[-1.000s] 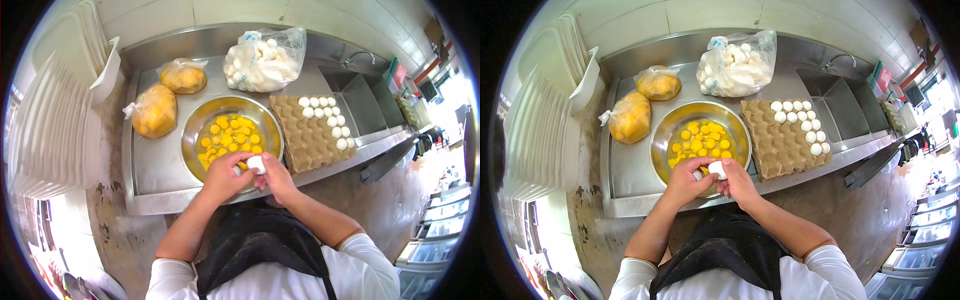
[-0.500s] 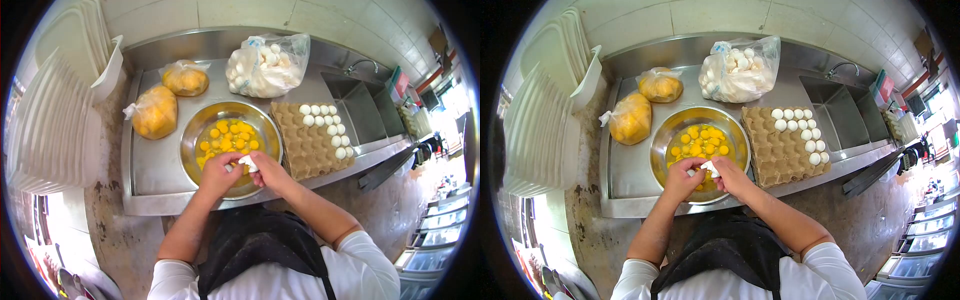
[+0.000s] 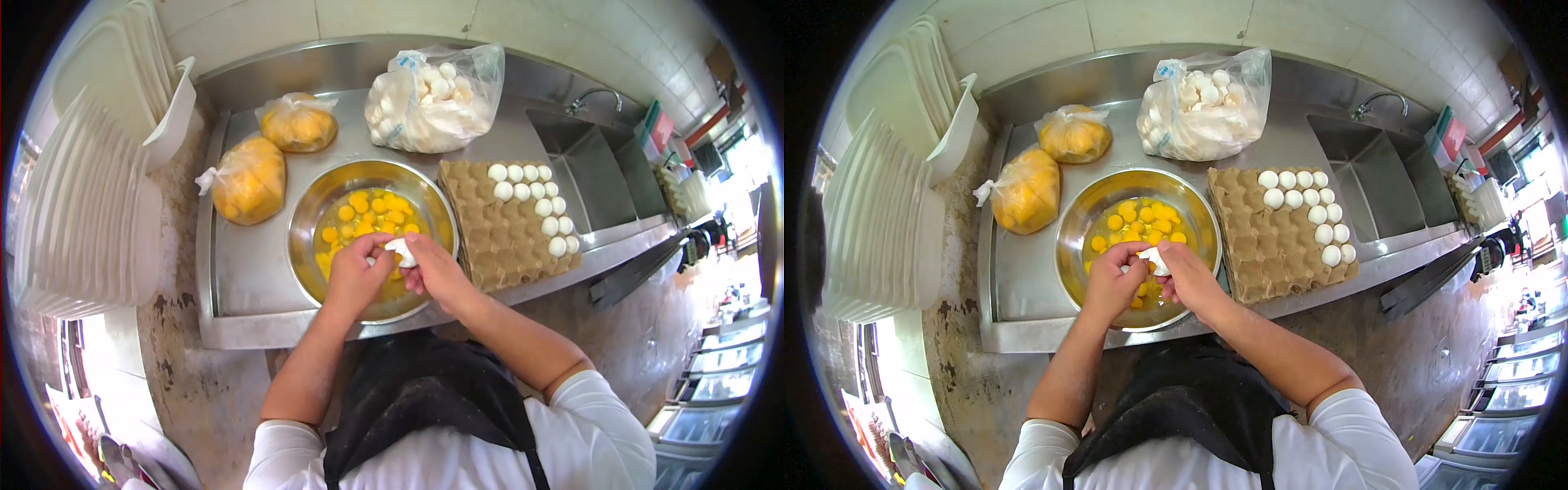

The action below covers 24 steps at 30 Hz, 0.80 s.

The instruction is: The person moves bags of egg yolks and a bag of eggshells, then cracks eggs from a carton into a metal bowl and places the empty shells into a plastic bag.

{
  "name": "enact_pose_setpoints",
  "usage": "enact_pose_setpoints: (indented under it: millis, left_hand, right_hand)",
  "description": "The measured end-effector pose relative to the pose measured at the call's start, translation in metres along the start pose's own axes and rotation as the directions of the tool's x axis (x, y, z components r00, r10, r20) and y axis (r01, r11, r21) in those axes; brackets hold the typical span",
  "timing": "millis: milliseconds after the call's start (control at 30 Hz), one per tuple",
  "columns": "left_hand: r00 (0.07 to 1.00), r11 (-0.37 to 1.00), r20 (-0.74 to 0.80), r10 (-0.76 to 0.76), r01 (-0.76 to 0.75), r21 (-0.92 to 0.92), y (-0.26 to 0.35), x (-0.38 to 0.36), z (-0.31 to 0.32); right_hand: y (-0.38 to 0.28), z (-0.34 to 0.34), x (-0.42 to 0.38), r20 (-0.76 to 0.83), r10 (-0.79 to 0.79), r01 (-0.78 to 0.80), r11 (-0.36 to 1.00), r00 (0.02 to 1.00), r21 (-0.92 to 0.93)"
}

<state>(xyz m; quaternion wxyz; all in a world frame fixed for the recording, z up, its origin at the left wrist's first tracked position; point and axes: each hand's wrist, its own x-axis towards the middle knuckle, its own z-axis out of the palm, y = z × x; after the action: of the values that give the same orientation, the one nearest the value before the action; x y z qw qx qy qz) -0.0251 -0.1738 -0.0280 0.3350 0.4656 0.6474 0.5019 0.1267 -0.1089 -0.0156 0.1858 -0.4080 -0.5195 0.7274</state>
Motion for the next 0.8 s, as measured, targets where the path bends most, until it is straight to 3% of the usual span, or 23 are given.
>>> enact_pose_setpoints:
  millis: [167, 233, 567, 800]
  left_hand:
    - [0.986, 0.974, 0.054, -0.155, 0.162, -0.161, 0.008, 0.006, -0.001]
    - [0.990, 0.954, 0.052, -0.131, 0.140, -0.265, 0.006, 0.009, 0.001]
    - [0.997, 0.969, 0.062, -0.036, 0.050, -0.243, 0.005, 0.018, 0.001]
    - [0.996, 0.970, 0.087, 0.027, -0.005, -0.244, 0.002, 0.023, -0.003]
  right_hand:
    - [-0.007, 0.000, 0.001, -0.011, -0.027, 0.027, 0.998, 1.000, 0.058]
    - [-0.010, -0.001, 0.001, -0.009, -0.040, 0.040, 0.998, 0.999, 0.057]
    - [-0.018, -0.003, 0.002, -0.010, -0.175, 0.174, 0.984, 0.985, -0.034]
    - [-0.029, -0.003, -0.003, -0.001, -0.184, 0.183, 0.978, 0.983, -0.102]
